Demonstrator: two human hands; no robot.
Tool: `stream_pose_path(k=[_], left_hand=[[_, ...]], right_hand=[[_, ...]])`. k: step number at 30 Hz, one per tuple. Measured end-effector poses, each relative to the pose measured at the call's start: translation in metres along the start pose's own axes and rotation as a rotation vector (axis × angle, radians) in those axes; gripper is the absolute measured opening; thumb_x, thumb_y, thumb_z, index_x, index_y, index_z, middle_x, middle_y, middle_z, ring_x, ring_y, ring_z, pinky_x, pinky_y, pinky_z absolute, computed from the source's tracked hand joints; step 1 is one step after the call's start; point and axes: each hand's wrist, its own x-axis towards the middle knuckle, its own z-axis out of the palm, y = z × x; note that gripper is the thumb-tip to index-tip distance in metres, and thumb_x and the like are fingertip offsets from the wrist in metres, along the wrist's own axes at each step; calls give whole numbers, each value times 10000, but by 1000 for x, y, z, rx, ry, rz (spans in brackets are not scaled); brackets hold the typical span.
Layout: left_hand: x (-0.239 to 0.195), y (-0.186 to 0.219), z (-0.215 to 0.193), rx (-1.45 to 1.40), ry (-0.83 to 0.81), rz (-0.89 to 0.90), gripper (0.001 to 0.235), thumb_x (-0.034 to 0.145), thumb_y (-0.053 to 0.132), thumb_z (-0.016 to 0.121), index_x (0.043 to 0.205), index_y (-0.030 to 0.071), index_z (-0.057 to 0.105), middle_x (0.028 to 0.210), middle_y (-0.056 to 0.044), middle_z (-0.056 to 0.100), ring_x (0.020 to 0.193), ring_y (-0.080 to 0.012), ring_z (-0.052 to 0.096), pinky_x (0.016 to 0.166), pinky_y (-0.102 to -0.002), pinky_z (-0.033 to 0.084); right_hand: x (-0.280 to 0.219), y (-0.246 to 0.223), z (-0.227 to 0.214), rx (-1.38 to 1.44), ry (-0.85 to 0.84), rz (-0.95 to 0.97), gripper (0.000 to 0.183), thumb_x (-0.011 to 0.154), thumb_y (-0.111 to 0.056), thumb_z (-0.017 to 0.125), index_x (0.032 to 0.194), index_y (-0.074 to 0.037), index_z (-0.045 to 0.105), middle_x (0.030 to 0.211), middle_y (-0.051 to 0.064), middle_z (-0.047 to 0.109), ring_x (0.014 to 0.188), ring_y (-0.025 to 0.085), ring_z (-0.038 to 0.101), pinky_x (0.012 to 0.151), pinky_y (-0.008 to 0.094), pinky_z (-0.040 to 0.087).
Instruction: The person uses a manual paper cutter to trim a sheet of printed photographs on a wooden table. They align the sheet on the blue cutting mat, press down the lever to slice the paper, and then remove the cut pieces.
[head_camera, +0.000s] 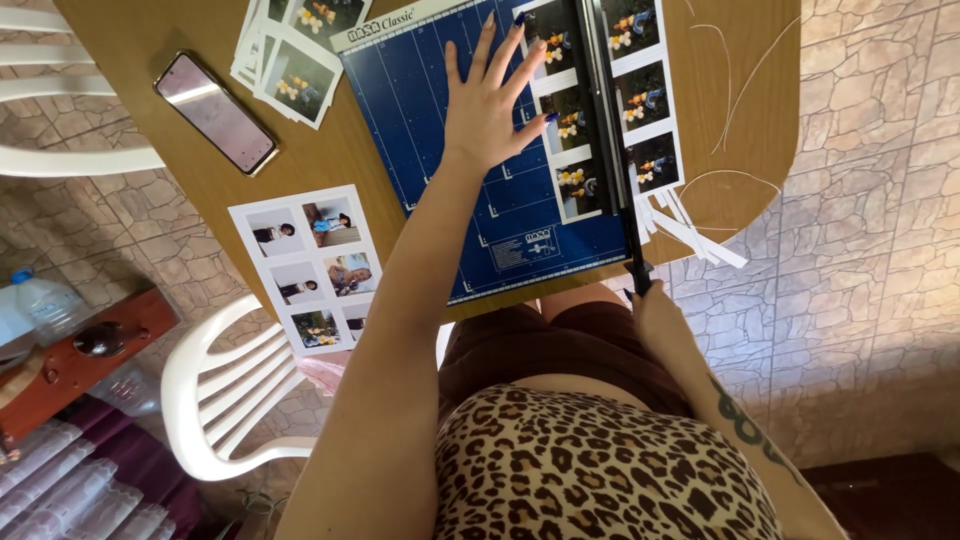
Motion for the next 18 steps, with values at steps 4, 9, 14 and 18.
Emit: stream_pose_path(k=[4, 9, 14, 18], left_hand=[[0, -3, -1, 22, 21, 7, 786, 1045, 705, 673, 1632, 303, 337, 1677, -65, 308, 1550, -373, 179, 1191, -757, 166], [-2, -2, 4, 6, 21, 0, 776, 1049, 736, 593, 1640, 316, 318, 1691, -53, 292, 1565, -373, 162, 1202, -756, 157], [0, -3, 10, 23, 7, -2, 871, 1015, 735, 741, 1645, 334, 290, 1703, -45, 276, 1573, -370, 172, 1207, -758, 164], [0, -4, 12, 14, 31, 3, 841, 1023, 732, 695, 1643, 324, 301, 1698, -45, 282, 1569, -378, 187, 1208, -759, 152]], right_hand=[[9, 0, 3, -1, 1, -61, 372, 1067, -282, 385, 1245, 34, 469, 1100, 307, 680, 954, 488, 676, 769, 577, 509], [-23, -20, -21, -50, -48, -37, 376, 1075, -271, 383, 1294, 22, 472, 1103, 260, 696, 954, 410, 695, 797, 528, 541], [-120, -27, -86, -222, -244, -62, 459, 1062, -444, 316, 1322, -109, 491, 819, 19, 705, 599, 111, 647, 516, 199, 589], [-231, -76, -145, 724, -143, 119, 554, 983, -142, 508, 1536, -116, 532, 1005, 205, 595, 806, 301, 500, 759, 447, 429]])
